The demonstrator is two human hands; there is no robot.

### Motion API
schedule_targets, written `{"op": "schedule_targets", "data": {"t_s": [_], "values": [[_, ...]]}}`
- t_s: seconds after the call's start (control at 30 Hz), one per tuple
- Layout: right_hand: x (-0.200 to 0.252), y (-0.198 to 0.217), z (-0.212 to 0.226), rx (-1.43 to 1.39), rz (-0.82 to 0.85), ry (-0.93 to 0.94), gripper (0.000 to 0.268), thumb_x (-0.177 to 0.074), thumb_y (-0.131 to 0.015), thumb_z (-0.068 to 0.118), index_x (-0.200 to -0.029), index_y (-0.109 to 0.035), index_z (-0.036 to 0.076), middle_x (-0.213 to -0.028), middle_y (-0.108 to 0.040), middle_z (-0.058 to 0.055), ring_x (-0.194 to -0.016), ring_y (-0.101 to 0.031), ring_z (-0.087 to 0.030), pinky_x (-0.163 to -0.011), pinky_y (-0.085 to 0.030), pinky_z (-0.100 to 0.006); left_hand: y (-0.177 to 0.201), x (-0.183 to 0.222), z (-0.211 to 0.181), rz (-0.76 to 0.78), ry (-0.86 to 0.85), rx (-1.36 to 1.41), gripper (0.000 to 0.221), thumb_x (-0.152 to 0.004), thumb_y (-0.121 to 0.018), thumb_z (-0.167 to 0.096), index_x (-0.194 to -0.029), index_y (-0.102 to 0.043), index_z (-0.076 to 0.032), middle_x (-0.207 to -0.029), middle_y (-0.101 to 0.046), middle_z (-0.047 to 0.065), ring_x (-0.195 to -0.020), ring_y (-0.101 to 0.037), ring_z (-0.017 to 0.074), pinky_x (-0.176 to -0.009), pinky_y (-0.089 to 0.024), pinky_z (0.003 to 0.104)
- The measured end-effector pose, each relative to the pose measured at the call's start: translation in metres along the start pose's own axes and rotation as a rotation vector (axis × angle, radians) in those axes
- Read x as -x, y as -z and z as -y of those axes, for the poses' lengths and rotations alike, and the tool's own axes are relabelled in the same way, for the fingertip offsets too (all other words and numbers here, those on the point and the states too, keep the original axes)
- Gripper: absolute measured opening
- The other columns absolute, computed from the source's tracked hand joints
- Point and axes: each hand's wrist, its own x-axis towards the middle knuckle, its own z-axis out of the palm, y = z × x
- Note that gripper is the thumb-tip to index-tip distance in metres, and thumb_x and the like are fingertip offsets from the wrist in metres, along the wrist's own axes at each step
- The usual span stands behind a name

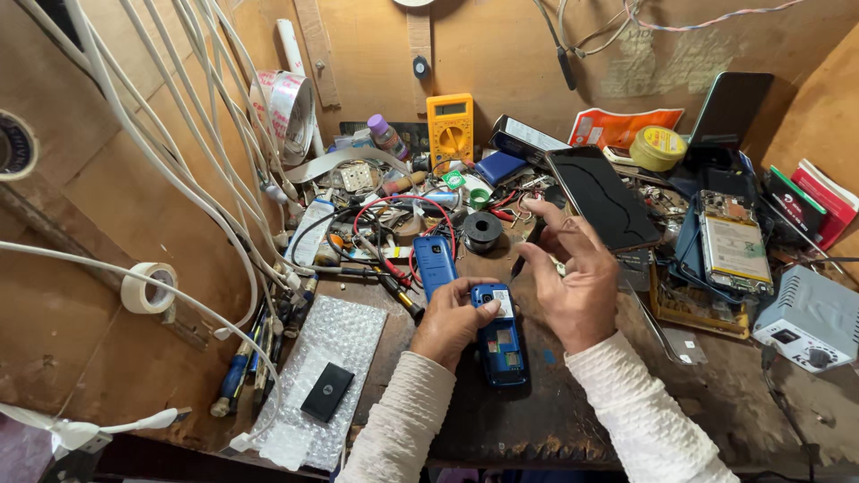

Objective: The person assembles a mobile phone by placing internal components into the blue housing and tightening several small screws using a precision screwdriver.

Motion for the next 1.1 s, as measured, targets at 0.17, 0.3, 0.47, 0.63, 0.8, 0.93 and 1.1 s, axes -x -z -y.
{"op": "schedule_targets", "data": {"t_s": [0.17,0.3,0.47,0.63,0.8,0.93,1.1], "values": [[-0.002,0.004,0.005,0.069,0.053,0.117,0.059,-0.09,-0.074,-0.003,-0.145,-0.056,0.009,-0.112,-0.067,-0.005,-0.1,-0.066,-0.012,-0.09,-0.055,-0.027,0.002,-0.004,0.007,0.002,-0.026,0.008,0.037,-0.085,-0.068,-0.001,-0.122,-0.066,0.002,-0.097,-0.075,0.008,-0.082,-0.071,0.0146,-0.07,-0.056,0.028],[-0.003,0.0,0.003,0.018,-0.011,-0.005,0.053,-0.09,-0.079,-0.004,-0.14,-0.065,0.01,-0.107,-0.064,-0.008,-0.089,-0.061,-0.013,-0.081,-0.056,-0.027,0.003,-0.025,0.018,-0.013,-0.004,0.009,0.037,-0.084,-0.067,0.001,-0.12,-0.066,0.002,-0.093,-0.073,0.01,-0.075,-0.069,0.0214,-0.062,-0.054,0.034],[-0.007,-0.006,0.001,0.088,-0.027,-0.005,0.055,-0.096,-0.067,-0.005,-0.147,-0.058,0.012,-0.107,-0.071,-0.005,-0.094,-0.069,-0.013,-0.087,-0.059,-0.028,0.004,-0.055,0.016,0.026,-0.112,-0.093,0.033,-0.083,-0.07,0.001,-0.116,-0.072,0.001,-0.096,-0.075,0.009,-0.083,-0.071,0.0179,-0.068,-0.059,0.03],[-0.013,-0.01,0.003,0.202,-0.043,0.078,0.057,-0.088,-0.076,-0.004,-0.14,-0.06,0.01,-0.108,-0.067,-0.008,-0.091,-0.067,-0.014,-0.08,-0.058,-0.029,0.011,-0.053,0.001,0.084,0.048,0.009,0.034,-0.084,-0.068,0.0,-0.117,-0.073,-0.002,-0.095,-0.075,0.009,-0.079,-0.072,0.0178,-0.062,-0.06,0.032],[-0.019,-0.017,-0.004,0.151,-0.079,-0.065,0.053,-0.087,-0.082,-0.001,-0.134,-0.067,0.016,-0.095,-0.063,-0.005,-0.081,-0.061,-0.015,-0.07,-0.056,-0.029,0.011,-0.054,0.002,0.081,0.042,0.019,0.032,-0.085,-0.07,-0.003,-0.117,-0.073,-0.004,-0.093,-0.074,0.005,-0.077,-0.069,0.0135,-0.058,-0.055,0.028],[-0.016,-0.018,-0.005,0.028,-0.015,-0.031,0.058,-0.091,-0.069,-0.006,-0.145,-0.06,0.015,-0.097,-0.065,-0.001,-0.088,-0.066,-0.008,-0.08,-0.057,-0.025,0.011,-0.052,0.005,0.05,0.008,-0.029,0.033,-0.085,-0.071,-0.003,-0.117,-0.074,-0.004,-0.09,-0.074,0.005,-0.073,-0.067,0.0129,-0.054,-0.05,0.026],[-0.017,-0.019,-0.002,0.204,-0.017,0.094,0.062,-0.081,-0.081,-0.001,-0.137,-0.061,0.014,-0.101,-0.065,-0.004,-0.089,-0.066,-0.01,-0.078,-0.056,-0.027,0.008,-0.05,0.007,0.03,-0.031,-0.053,0.033,-0.085,-0.072,-0.004,-0.118,-0.074,-0.005,-0.092,-0.075,0.004,-0.074,-0.067,0.0105,-0.054,-0.048,0.024]]}}
